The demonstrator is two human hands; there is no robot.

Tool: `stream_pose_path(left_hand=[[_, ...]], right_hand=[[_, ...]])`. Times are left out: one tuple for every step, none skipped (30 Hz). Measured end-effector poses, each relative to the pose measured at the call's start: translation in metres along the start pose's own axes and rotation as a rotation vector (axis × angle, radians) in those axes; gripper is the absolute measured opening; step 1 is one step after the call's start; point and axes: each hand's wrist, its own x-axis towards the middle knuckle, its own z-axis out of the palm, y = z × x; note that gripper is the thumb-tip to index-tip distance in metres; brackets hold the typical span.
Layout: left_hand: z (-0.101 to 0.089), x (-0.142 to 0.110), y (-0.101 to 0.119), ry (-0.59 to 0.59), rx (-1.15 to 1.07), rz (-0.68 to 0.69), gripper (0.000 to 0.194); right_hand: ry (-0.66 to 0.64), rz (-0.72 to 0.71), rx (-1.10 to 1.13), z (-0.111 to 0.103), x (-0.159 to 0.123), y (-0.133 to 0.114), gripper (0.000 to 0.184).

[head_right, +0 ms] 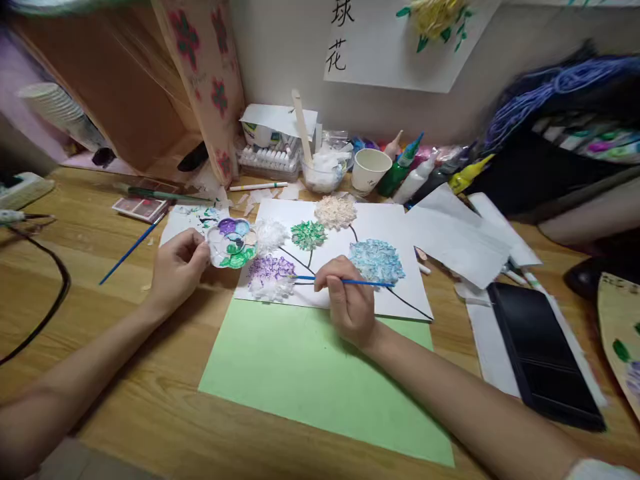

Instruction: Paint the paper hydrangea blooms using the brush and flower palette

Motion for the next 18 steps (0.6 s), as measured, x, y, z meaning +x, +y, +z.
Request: stream_pose_path(left_hand=[[0.0004, 0.0005, 0.0003, 0.000, 0.004, -0.003, 0.020], [0.0008, 0.0010, 0.0005, 0.001, 0.007, -0.004, 0.020], [0.0010, 0.0013, 0.0008, 0.002, 0.010, -0.004, 0.020], [0.0011, 0.0016, 0.0010, 0.003, 0.011, -0.003, 0.020], [0.0012, 0.0017, 0.0012, 0.005, 0.013, 0.001, 0.019], [0.0012, 0.0018, 0.0013, 0.008, 0.013, 0.006, 0.019], [0.0011, 0.0017, 0.0014, 0.010, 0.012, 0.011, 0.019], [0.0010, 0.0016, 0.0015, 0.012, 0.011, 0.014, 0.019], [0.0010, 0.0016, 0.0015, 0.013, 0.008, 0.016, 0.019], [0.0010, 0.0015, 0.0014, 0.013, 0.006, 0.018, 0.019], [0.0010, 0.0015, 0.0014, 0.015, 0.005, 0.018, 0.018], [0.0011, 0.0015, 0.0013, 0.016, 0.005, 0.018, 0.019], [0.0011, 0.0015, 0.0013, 0.017, 0.005, 0.017, 0.019], [0.0011, 0.0015, 0.0013, 0.017, 0.004, 0.017, 0.019], [0.0010, 0.0015, 0.0013, 0.017, 0.003, 0.019, 0.019], [0.0010, 0.0015, 0.0014, 0.017, 0.001, 0.022, 0.019], [0.0009, 0.0014, 0.0016, 0.016, 0.000, 0.026, 0.019], [0.0008, 0.0013, 0.0017, 0.017, 0.000, 0.028, 0.019]], right_hand=[[-0.009, 0.012, -0.004, -0.0004, -0.0003, 0.0003, 0.022], [-0.014, 0.020, -0.006, -0.0008, -0.0005, 0.0005, 0.022], [-0.016, 0.024, -0.008, -0.0011, -0.0006, 0.0006, 0.022], [-0.014, 0.025, -0.008, -0.0013, -0.0005, 0.0006, 0.022], [-0.014, 0.025, -0.008, -0.0014, -0.0004, 0.0004, 0.023], [-0.005, 0.017, -0.007, -0.0014, -0.0002, 0.0002, 0.023], [0.012, 0.005, -0.003, -0.0013, 0.0001, -0.0001, 0.023], [0.034, -0.012, 0.005, -0.0011, 0.0002, -0.0004, 0.023], [0.057, -0.028, 0.016, -0.0009, 0.0003, -0.0006, 0.023], [0.077, -0.042, 0.028, -0.0008, 0.0003, -0.0007, 0.023], [0.091, -0.052, 0.036, -0.0006, 0.0002, -0.0008, 0.024], [0.095, -0.059, 0.039, -0.0004, 0.0000, -0.0008, 0.024], [0.093, -0.062, 0.035, -0.0003, -0.0002, -0.0008, 0.024], [0.085, -0.062, 0.026, -0.0001, -0.0004, -0.0008, 0.024], [0.074, -0.059, 0.015, 0.0000, -0.0005, -0.0009, 0.025], [0.061, -0.055, 0.006, 0.0001, -0.0005, -0.0010, 0.025], [0.053, -0.050, 0.000, 0.0003, -0.0005, -0.0011, 0.025], [0.054, -0.050, -0.001, 0.0004, -0.0005, -0.0012, 0.025]])
